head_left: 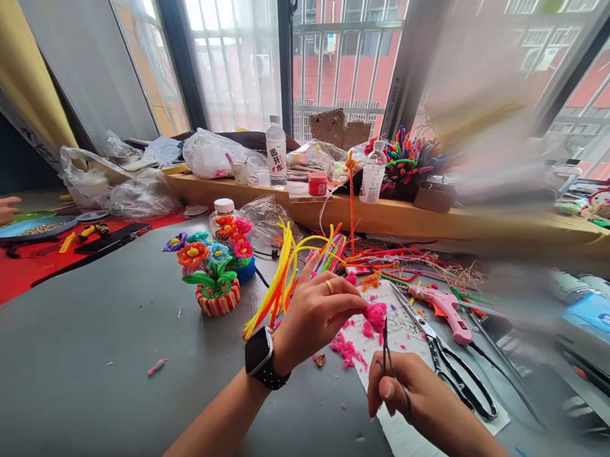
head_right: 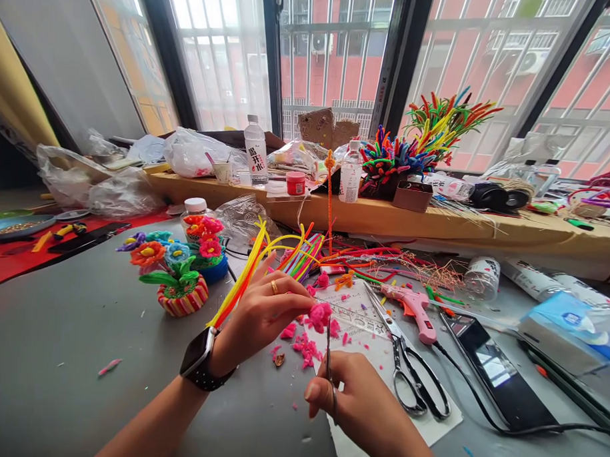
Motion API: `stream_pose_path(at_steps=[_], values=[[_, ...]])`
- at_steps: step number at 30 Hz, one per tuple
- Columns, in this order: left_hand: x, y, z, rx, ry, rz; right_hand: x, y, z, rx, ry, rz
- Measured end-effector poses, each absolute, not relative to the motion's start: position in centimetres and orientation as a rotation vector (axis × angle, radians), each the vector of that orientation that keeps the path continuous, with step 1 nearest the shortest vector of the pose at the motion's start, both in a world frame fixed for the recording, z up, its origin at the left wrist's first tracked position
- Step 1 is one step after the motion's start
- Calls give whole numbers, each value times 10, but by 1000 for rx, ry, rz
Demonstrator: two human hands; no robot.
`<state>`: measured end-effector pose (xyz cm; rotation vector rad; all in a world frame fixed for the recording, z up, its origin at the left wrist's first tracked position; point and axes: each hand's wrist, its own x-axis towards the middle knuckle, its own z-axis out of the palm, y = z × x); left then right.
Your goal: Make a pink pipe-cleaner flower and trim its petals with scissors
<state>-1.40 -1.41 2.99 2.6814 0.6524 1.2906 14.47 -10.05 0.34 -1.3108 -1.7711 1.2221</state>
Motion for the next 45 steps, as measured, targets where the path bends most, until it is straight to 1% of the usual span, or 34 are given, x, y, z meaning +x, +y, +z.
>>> stream_pose_path(at_steps=[10,27,38,45], values=[[-13,-15,30,2666,697,1281,147,-99,-7,-1361,-1742,1226],[-11,-15,24,2636,708,1290,143,-96,-6,-1393,-1666,1204],[-12,-17,27,2584,748,1306,145,-98,-6,-1474,-1715,1121],[-11,-18,27,2524,770,1349,145,-98,-5,-1426,-1688,1091]])
